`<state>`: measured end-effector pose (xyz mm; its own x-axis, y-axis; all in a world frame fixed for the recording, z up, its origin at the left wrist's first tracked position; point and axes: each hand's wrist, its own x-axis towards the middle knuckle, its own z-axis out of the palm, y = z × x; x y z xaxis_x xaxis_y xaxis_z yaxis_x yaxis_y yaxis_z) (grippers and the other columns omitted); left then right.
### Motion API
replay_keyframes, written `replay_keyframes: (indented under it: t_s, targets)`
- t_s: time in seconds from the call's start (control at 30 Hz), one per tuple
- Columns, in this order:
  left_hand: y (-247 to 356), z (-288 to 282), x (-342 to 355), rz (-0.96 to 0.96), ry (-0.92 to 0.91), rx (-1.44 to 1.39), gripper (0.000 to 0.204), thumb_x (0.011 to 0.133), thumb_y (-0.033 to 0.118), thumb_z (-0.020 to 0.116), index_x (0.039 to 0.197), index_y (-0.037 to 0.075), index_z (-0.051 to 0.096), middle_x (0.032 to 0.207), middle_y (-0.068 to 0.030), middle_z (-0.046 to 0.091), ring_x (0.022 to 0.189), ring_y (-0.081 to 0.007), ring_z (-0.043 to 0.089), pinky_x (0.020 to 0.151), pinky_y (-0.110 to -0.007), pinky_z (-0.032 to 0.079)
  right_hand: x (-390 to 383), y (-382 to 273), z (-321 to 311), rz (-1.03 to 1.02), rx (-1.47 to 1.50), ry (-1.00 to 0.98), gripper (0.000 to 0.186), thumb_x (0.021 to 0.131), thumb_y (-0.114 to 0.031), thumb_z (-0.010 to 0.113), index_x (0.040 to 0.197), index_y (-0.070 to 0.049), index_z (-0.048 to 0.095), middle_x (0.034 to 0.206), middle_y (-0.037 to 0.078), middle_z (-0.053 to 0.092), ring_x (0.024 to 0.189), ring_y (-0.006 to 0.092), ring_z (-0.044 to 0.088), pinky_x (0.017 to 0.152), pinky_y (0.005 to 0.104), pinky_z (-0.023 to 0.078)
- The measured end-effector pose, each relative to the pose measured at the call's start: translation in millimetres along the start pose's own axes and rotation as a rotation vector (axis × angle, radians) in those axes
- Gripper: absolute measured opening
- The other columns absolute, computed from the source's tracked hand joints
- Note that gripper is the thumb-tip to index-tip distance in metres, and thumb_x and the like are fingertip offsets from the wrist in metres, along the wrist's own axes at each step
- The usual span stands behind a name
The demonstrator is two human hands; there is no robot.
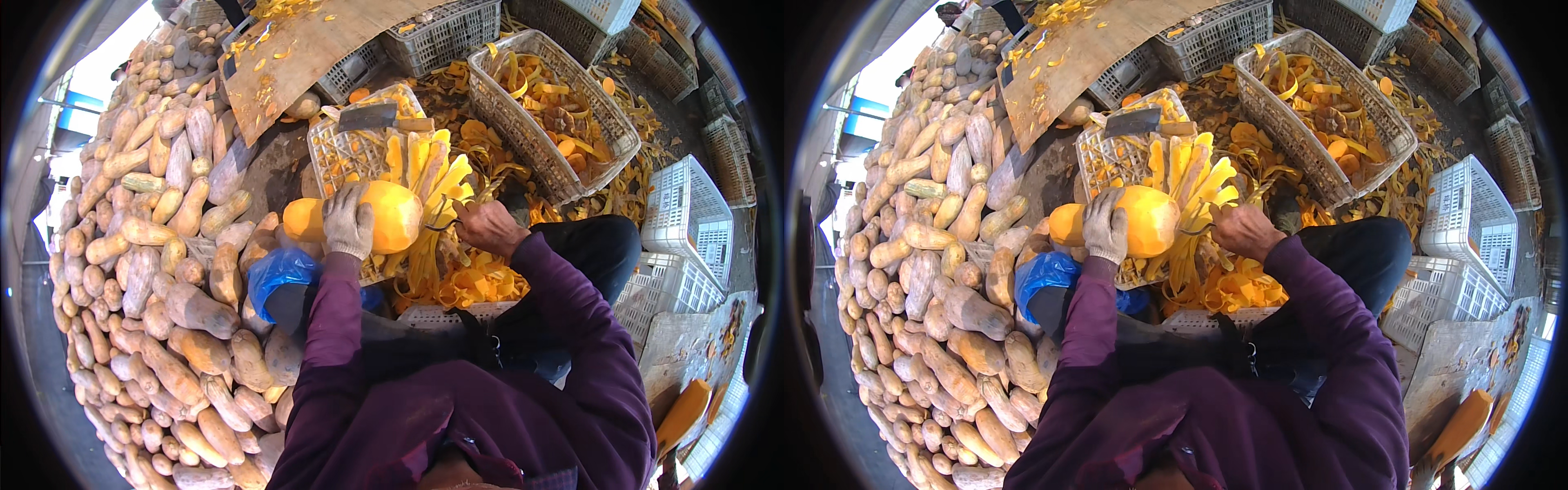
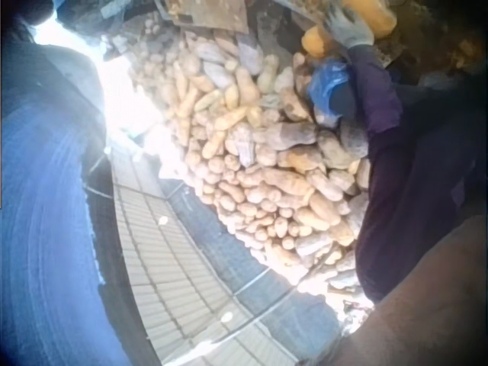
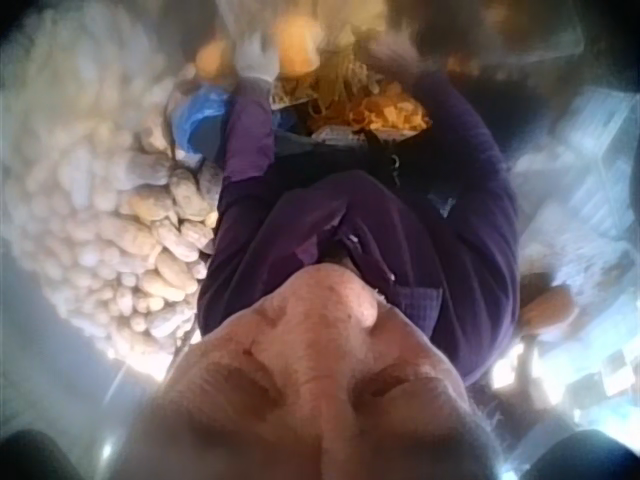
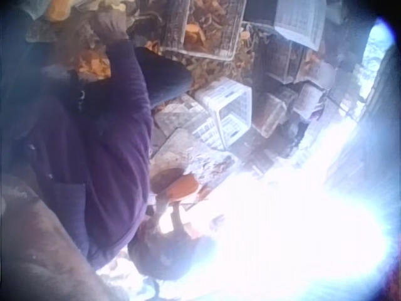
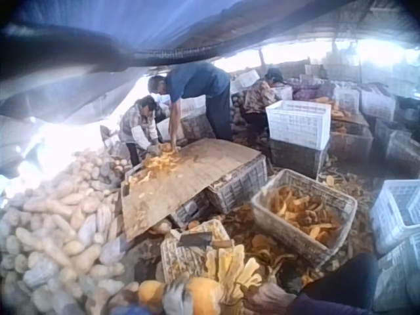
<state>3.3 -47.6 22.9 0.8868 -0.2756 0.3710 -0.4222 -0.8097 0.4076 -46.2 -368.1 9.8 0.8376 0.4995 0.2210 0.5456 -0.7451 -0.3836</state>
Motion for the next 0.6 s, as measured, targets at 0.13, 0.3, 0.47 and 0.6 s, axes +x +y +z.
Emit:
replay_keyframes:
  t_s: [0.13, 0.3, 0.47, 0.6]
  targets:
    - [4, -3, 11, -0.061, -0.041, -0.014, 0.046, 0.1, 0.03, 0.057, 0.141, 0.012, 0.068, 0.14, -0.0164, 0.068, 0.133, -0.0403, 0.058, 0.119, -0.051, 0.038, 51, -33, -20, -0.127, -0.033, 0.077, 0.044, 0.096, -0.021, 0.065, 0.13, 0.006, 0.06, 0.08, 0.015, 0.065, 0.064, 0.0314, 0.067, 0.056, 0.0427, 0.054]
    - [0, 0, 7, -0.028, -0.023, -0.024, 0.045, 0.099, 0.029, 0.057, 0.139, 0.012, 0.07, 0.14, -0.0167, 0.068, 0.133, -0.0399, 0.058, 0.119, -0.051, 0.039, 8, -1, 0, -0.165, -0.203, 0.006, 0.044, 0.096, -0.022, 0.064, 0.129, 0.007, 0.06, 0.076, 0.014, 0.064, 0.061, 0.0301, 0.066, 0.054, 0.0421, 0.053]
    - [1, -2, 12, -0.033, -0.053, -0.033, 0.045, 0.099, 0.027, 0.056, 0.14, 0.012, 0.069, 0.141, -0.0166, 0.067, 0.134, -0.04, 0.058, 0.119, -0.051, 0.039, 3, 5, -18, -0.032, -0.063, 0.124, 0.025, 0.097, -0.019, 0.062, 0.109, 0.003, 0.063, 0.072, 0.015, 0.063, 0.056, 0.0305, 0.065, 0.05, 0.0449, 0.05]
    - [2, 0, 16, -0.03, -0.053, -0.076, 0.045, 0.1, 0.029, 0.056, 0.14, 0.013, 0.069, 0.141, -0.0169, 0.068, 0.134, -0.0408, 0.058, 0.118, -0.051, 0.04, 49, -1, 20, -0.009, 0.293, 0.127, 0.026, 0.097, -0.02, 0.065, 0.106, 0.004, 0.063, 0.074, 0.022, 0.065, 0.067, 0.0414, 0.067, 0.062, 0.0501, 0.053]
